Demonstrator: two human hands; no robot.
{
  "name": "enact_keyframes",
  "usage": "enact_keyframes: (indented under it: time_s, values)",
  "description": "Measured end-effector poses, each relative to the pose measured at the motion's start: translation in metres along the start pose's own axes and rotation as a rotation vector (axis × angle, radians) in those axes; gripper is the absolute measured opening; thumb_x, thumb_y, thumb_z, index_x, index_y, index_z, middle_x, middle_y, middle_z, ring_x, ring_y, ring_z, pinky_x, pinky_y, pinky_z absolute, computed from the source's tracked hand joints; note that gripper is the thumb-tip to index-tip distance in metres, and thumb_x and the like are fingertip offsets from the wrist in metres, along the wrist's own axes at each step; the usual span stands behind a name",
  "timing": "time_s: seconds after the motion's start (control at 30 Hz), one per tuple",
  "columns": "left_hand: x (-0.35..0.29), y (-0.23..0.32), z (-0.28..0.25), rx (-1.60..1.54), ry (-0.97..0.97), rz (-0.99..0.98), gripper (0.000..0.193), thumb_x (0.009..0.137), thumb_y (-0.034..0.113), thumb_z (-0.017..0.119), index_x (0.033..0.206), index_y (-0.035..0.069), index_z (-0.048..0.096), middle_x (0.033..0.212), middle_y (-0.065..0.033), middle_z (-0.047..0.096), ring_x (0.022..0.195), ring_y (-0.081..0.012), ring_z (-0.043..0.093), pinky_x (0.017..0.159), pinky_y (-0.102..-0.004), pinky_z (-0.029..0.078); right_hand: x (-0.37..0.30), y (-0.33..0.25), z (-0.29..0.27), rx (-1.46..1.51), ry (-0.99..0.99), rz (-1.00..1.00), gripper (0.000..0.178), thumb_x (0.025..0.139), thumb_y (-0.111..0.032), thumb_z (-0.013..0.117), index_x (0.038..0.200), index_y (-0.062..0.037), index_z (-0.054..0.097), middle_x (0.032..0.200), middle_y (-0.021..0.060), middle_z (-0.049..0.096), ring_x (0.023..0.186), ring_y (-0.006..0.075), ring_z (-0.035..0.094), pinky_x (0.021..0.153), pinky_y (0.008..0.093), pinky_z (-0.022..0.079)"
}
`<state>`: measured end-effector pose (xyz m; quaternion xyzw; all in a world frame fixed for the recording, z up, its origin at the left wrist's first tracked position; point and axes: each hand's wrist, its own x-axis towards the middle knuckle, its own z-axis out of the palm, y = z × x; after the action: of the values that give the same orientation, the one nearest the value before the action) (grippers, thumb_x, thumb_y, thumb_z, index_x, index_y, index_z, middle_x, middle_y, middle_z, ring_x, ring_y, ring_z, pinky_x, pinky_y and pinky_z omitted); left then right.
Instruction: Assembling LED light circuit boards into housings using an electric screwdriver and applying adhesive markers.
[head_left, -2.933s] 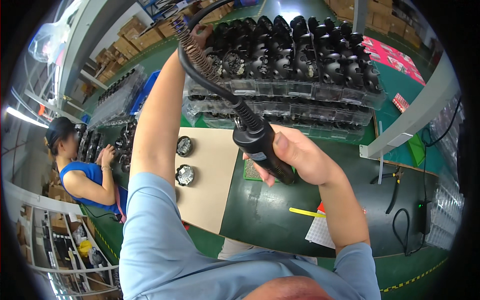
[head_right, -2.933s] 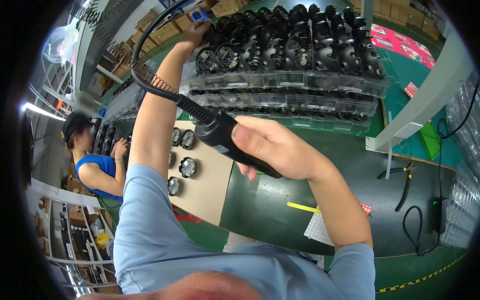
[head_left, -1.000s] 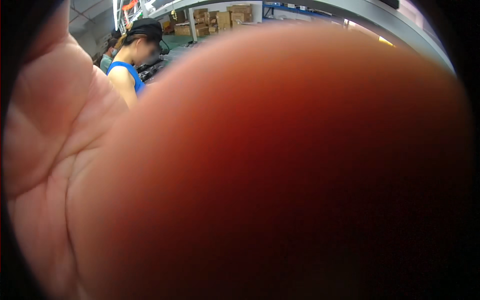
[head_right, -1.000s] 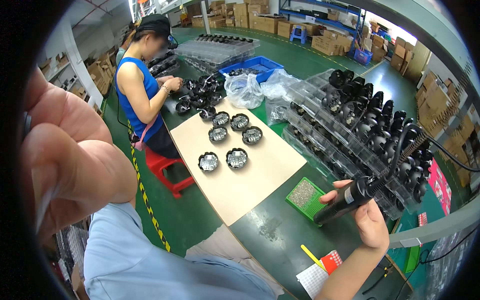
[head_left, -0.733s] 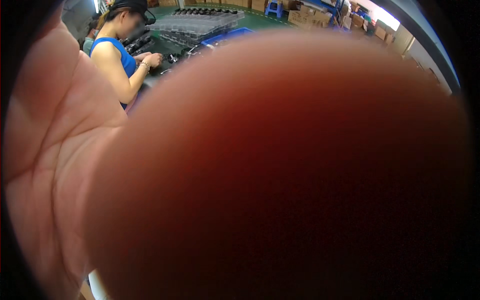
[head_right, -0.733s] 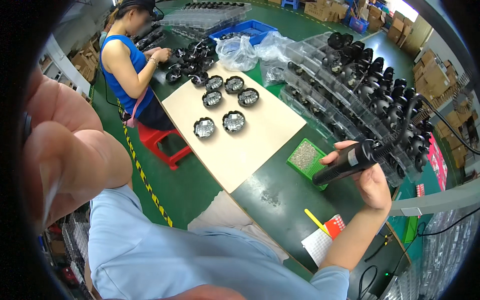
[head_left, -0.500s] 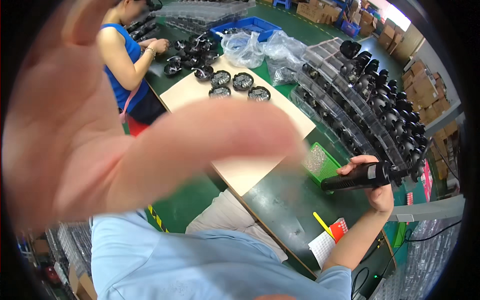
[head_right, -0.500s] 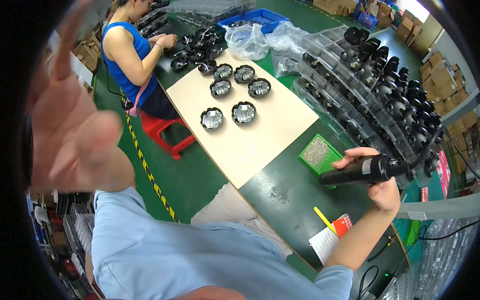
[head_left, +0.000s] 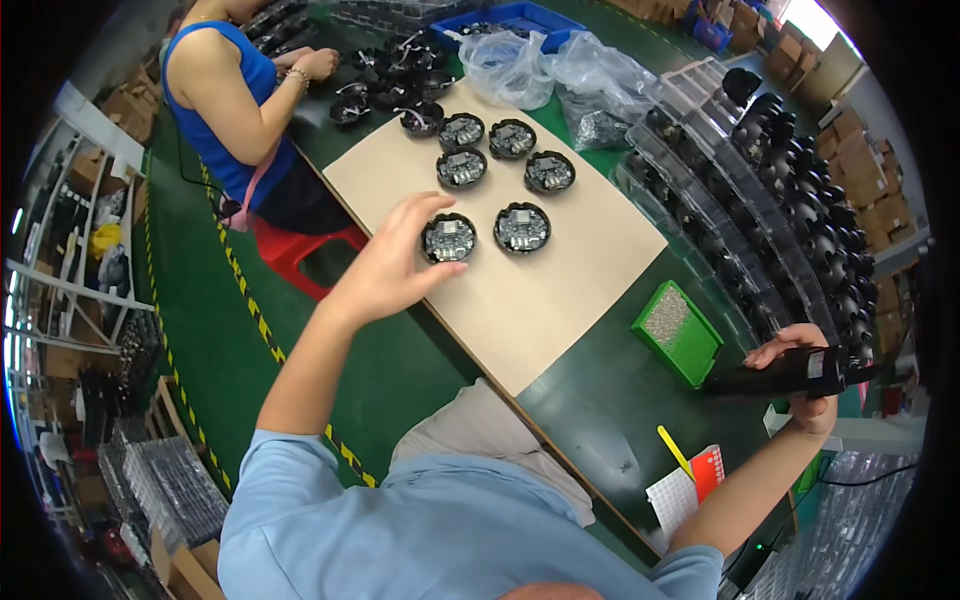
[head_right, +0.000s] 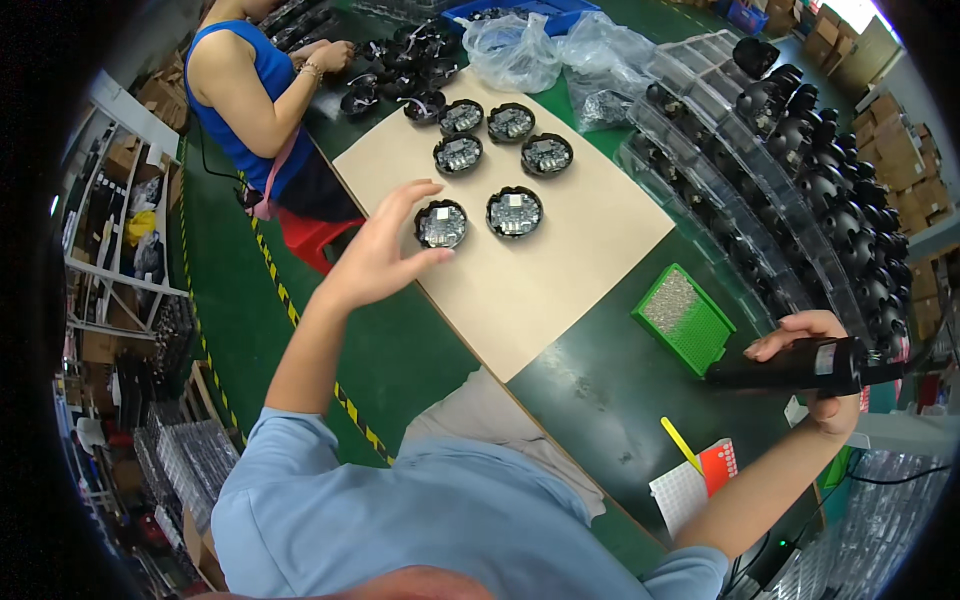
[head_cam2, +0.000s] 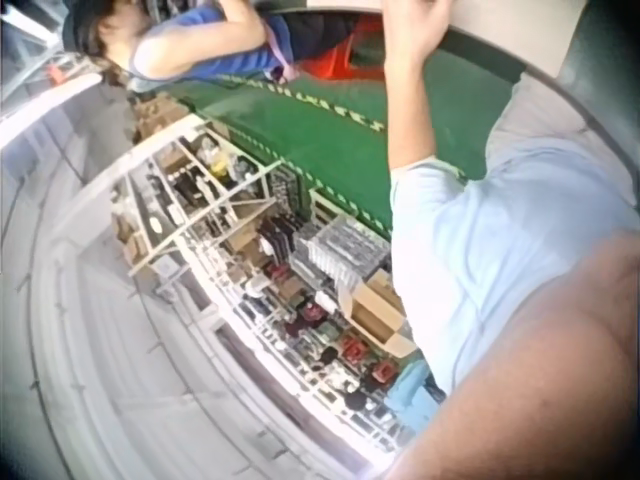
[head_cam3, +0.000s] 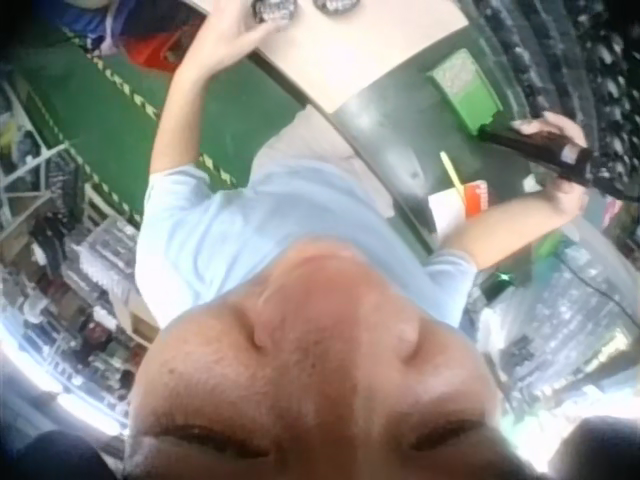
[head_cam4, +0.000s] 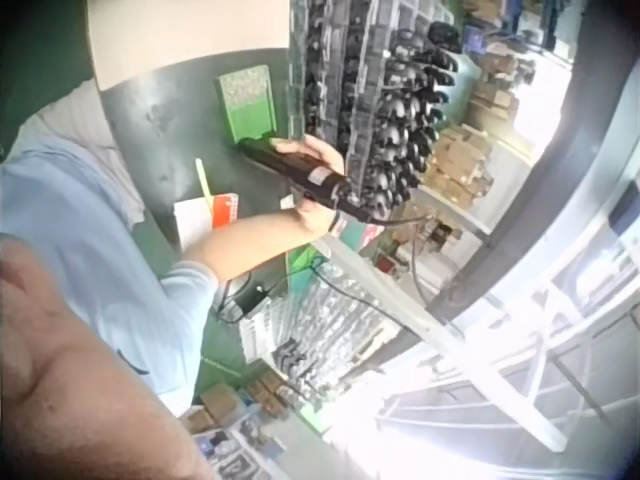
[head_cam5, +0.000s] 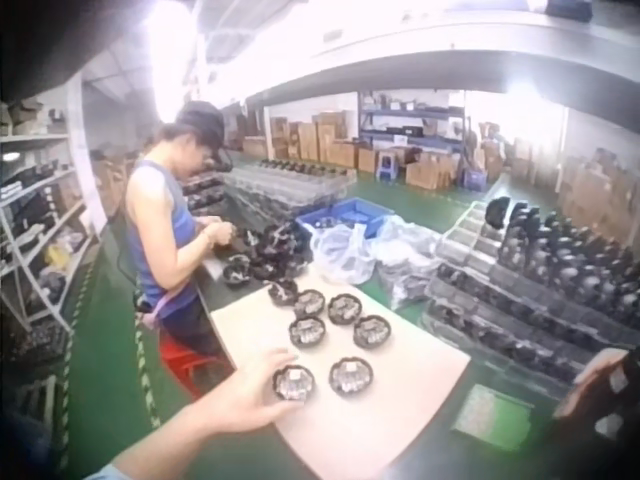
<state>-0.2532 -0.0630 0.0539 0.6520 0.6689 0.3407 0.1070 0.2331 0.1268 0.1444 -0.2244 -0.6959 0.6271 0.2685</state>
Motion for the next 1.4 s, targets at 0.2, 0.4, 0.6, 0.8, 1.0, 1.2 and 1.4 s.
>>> enact_keyframes:
  time_s: [0.2,0.4,0.6,0.8,1.0,1.2,1.4]
  values:
    - [-0.011,0.009,0.024,0.036,0.294,0.051,0.058,0.079,0.016,0.086,0.128,0.003,0.057,0.136,-0.0201,0.058,0.128,-0.0365,0.055,0.109,-0.0440,0.044,-0.020,0.020,-0.030,0.081,0.016,-0.060,0.088,0.073,-0.069,0.082,0.117,0.0015,0.055,0.095,0.0240,0.070,0.091,0.0385,0.071,0.086,0.0538,0.058]
    - [-0.029,0.109,0.106,-0.524,-0.040,0.464,0.026,0.088,0.013,0.074,0.109,0.001,0.063,0.117,-0.0165,0.064,0.114,-0.0358,0.061,0.100,-0.0474,0.049,-0.012,0.051,-0.057,0.261,-0.231,-0.292,0.088,0.069,-0.056,0.092,0.125,-0.0026,0.049,0.084,0.0209,0.073,0.074,0.0366,0.074,0.079,0.0473,0.060]
    - [-0.066,0.204,0.217,-0.616,-0.485,0.841,0.050,0.088,0.026,0.074,0.127,-0.001,0.060,0.149,-0.0280,0.042,0.149,-0.0425,0.031,0.122,-0.0587,0.026,0.017,0.057,-0.082,0.405,-0.581,-0.286,0.085,0.067,-0.040,0.097,0.126,0.0018,0.052,0.090,0.0323,0.073,0.084,0.0453,0.076,0.084,0.0552,0.060]
    - [-0.079,0.231,0.264,-0.542,-0.527,0.854,0.058,0.087,0.042,0.073,0.136,0.013,0.062,0.158,-0.0240,0.036,0.155,-0.0430,0.016,0.126,-0.0643,0.010,0.014,0.058,-0.093,0.342,-0.646,-0.248,0.084,0.064,-0.042,0.098,0.121,0.0000,0.052,0.086,0.0280,0.073,0.080,0.0430,0.075,0.080,0.0534,0.061]
    - [-0.077,0.243,0.295,-0.318,-0.508,0.833,0.060,0.089,0.051,0.068,0.141,0.021,0.062,0.163,-0.0201,0.032,0.157,-0.0426,0.010,0.126,-0.0633,0.004,0.028,0.057,-0.091,0.362,-0.827,-0.295,0.091,0.067,-0.035,0.098,0.132,0.0021,0.047,0.101,0.0360,0.071,0.097,0.0507,0.072,0.093,0.0608,0.055]
    - [-0.067,0.255,0.302,-0.197,-0.495,0.819,0.062,0.090,0.053,0.065,0.142,0.020,0.061,0.163,-0.0211,0.033,0.156,-0.0416,0.013,0.126,-0.0625,0.003,0.009,0.052,-0.071,0.377,-0.594,-0.326,0.085,0.069,-0.046,0.095,0.122,-0.0010,0.046,0.090,0.0297,0.073,0.083,0.0430,0.075,0.086,0.0508,0.059]
    - [-0.060,0.253,0.310,-0.242,-0.460,0.740,0.066,0.090,0.054,0.066,0.143,0.016,0.060,0.163,-0.0213,0.032,0.156,-0.0406,0.015,0.126,-0.0617,0.004,-0.018,0.030,0.019,0.296,0.047,-0.288,0.078,0.079,-0.066,0.080,0.112,-0.0043,0.046,0.076,0.0114,0.066,0.065,0.0251,0.067,0.073,0.0362,0.053]
